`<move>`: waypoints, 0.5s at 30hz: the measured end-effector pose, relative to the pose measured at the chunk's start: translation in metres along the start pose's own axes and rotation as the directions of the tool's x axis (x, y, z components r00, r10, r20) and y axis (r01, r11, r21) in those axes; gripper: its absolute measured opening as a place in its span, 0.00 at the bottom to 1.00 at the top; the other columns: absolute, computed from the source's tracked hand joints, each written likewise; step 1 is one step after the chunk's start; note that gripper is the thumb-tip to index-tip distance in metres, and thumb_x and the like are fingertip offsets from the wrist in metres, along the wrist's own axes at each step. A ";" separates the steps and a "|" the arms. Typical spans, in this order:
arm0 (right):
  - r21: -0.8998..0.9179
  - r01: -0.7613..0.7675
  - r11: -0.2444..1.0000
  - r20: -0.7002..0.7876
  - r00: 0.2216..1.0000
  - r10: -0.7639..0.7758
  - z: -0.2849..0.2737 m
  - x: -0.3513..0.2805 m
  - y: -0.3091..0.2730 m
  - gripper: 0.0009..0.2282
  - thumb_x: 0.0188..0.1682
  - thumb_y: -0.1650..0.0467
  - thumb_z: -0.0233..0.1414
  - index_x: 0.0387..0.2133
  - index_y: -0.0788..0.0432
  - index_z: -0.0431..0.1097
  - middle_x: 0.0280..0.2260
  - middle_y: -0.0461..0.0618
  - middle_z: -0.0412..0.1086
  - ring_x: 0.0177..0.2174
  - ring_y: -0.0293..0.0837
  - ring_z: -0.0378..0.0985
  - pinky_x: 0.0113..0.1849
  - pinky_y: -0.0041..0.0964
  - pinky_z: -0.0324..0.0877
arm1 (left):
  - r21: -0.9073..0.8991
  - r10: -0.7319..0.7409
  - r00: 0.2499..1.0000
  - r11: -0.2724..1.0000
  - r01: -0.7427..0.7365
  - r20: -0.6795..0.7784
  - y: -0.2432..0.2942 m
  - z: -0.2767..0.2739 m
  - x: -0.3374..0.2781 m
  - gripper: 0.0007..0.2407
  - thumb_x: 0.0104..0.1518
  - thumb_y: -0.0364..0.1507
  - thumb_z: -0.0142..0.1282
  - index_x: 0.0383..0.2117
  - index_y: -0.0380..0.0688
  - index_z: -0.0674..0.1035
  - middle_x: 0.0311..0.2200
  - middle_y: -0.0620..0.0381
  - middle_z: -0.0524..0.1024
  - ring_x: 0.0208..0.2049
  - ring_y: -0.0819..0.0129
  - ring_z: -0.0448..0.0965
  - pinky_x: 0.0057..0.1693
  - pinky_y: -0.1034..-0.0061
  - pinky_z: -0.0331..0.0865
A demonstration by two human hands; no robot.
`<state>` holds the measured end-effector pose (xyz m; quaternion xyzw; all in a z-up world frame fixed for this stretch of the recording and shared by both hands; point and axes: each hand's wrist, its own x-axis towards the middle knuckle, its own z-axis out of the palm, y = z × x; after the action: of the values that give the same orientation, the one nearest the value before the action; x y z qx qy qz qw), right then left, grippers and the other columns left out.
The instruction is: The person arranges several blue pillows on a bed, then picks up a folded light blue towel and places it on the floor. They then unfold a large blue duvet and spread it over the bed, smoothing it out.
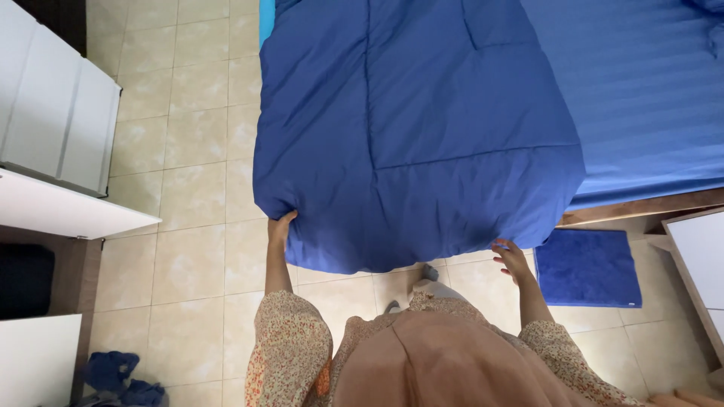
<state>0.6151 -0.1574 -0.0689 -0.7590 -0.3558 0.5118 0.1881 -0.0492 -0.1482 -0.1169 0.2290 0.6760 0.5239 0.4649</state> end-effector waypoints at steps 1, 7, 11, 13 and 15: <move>0.003 0.002 1.000 -0.004 1.000 -0.002 -0.001 0.000 0.004 0.26 0.48 0.56 0.53 0.61 0.47 0.63 0.57 0.49 0.70 0.54 0.51 0.72 0.51 0.57 0.63 | -0.001 0.003 1.000 1.000 -0.003 0.004 0.006 0.013 -0.015 0.33 0.45 0.34 0.67 0.61 0.31 0.73 0.52 0.40 0.79 0.53 0.45 0.80 0.59 0.60 0.72; 0.011 -0.054 0.998 0.024 0.998 0.054 0.010 0.000 0.030 0.25 0.49 0.57 0.52 0.61 0.46 0.63 0.55 0.47 0.71 0.53 0.50 0.73 0.52 0.58 0.62 | 0.705 0.190 0.958 0.709 0.019 -0.216 0.078 0.093 -0.118 0.38 0.47 0.43 0.64 0.64 0.31 0.65 0.50 0.32 0.77 0.53 0.40 0.76 0.61 0.53 0.64; -0.032 -0.104 0.994 0.063 0.992 0.106 0.019 -0.006 0.031 0.27 0.50 0.57 0.53 0.63 0.46 0.61 0.57 0.49 0.71 0.54 0.52 0.73 0.53 0.57 0.62 | 0.762 0.233 0.972 0.630 -0.151 0.000 0.108 0.118 -0.136 0.41 0.47 0.46 0.65 0.64 0.29 0.63 0.50 0.32 0.76 0.56 0.42 0.75 0.66 0.48 0.55; -0.027 -0.116 0.993 0.070 0.991 0.118 0.019 -0.008 0.027 0.27 0.50 0.57 0.53 0.64 0.47 0.60 0.57 0.50 0.70 0.54 0.53 0.73 0.53 0.57 0.63 | 0.642 0.295 0.949 0.708 -0.293 0.108 0.094 0.113 -0.121 0.44 0.44 0.45 0.67 0.64 0.28 0.61 0.52 0.31 0.74 0.56 0.42 0.74 0.65 0.51 0.55; 0.031 -0.113 0.993 0.067 0.992 0.111 0.016 -0.006 0.024 0.28 0.50 0.58 0.53 0.66 0.46 0.57 0.57 0.50 0.70 0.54 0.53 0.73 0.53 0.56 0.63 | 0.345 0.263 0.929 0.874 -0.343 0.259 0.056 0.102 -0.090 0.43 0.43 0.45 0.70 0.62 0.25 0.64 0.55 0.31 0.73 0.58 0.44 0.73 0.62 0.65 0.65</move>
<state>0.6074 -0.1793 -0.0873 -0.7574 -0.3098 0.5519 0.1606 0.0709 -0.1498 -0.0321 0.4717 0.6694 0.4215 0.3895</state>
